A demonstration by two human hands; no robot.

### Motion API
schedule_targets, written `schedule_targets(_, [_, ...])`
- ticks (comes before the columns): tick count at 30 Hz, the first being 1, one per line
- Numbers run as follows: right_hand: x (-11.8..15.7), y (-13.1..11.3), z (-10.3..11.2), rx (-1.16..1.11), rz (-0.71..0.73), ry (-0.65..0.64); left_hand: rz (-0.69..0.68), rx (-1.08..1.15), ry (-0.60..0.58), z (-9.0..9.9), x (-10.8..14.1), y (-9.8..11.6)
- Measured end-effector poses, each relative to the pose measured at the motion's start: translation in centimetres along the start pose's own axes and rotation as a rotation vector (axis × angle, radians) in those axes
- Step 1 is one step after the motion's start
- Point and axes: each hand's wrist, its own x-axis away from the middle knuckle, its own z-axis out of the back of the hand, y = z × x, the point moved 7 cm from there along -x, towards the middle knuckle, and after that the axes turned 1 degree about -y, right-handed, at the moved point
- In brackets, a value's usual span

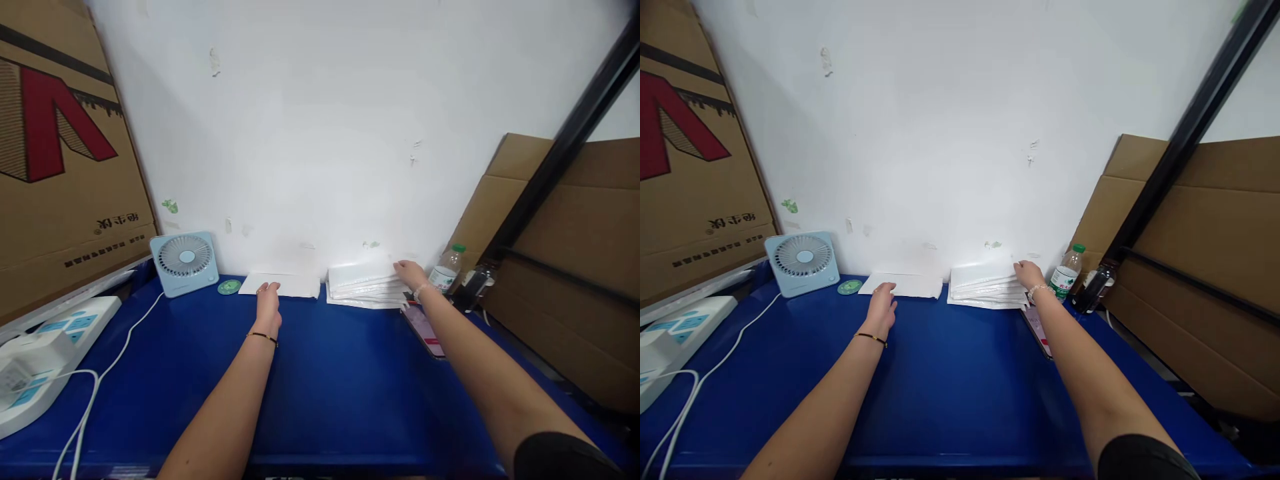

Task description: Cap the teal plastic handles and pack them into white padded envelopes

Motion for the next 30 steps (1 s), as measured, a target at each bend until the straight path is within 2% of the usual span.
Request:
schedule_targets(1, [0.0, 0.0, 0.1, 0.062, 0.010, 0.030, 0.062, 0.045, 0.028, 0.1, -0.2, -0.6])
schedule_targets(3, [1.0, -0.6, -0.1, 0.218, 0.082, 0.115, 0.100, 0.081, 0.069, 0.3, -0.6, -0.8])
schedule_targets(6, [4.1, -3.2, -1.4, 0.345, 0.302, 0.191, 0.139, 0.155, 0.081, 0.5, -1.3, -0.7])
schedule_targets(8, [6.8, -4.9, -2.8, 0.267, 0.451, 0.152, 0.169, 0.204, 0.050, 0.6, -1.9, -0.5])
schedule_targets(10, [9.6, -6.0, -4.0, 0.147, 0.531, 0.090, 0.200, 0.247, -0.003, 0.5, -2.4, -0.4])
schedule_targets(13, [13.0, -6.2, -5.5, -0.054, 0.523, -0.037, 0.219, 0.284, -0.078, 0.4, -3.1, -0.5])
schedule_targets(15, [14.6, -5.7, -6.4, -0.172, 0.487, -0.127, 0.204, 0.288, -0.083, 0.4, -3.4, -0.6])
schedule_targets(17, [15.6, -4.7, -7.4, -0.271, 0.398, -0.212, 0.165, 0.281, -0.040, 0.7, -3.6, -0.6])
schedule_targets(22, [16.7, -1.8, -10.7, -0.690, -0.011, -0.468, 0.036, 0.246, 0.165, 2.1, -2.9, 0.2])
schedule_targets(24, [17.4, -1.6, -11.9, -0.907, -0.179, -0.551, 0.000, 0.256, 0.195, 2.0, -1.9, 0.6])
schedule_targets(27, [18.4, -2.6, -13.1, -1.181, -0.315, -0.696, -0.053, 0.293, 0.109, 0.5, 0.2, 0.8])
schedule_targets(30, [18.3, -3.2, -13.1, -1.351, -0.340, -0.714, -0.121, 0.308, -0.158, -2.6, 3.1, 1.0])
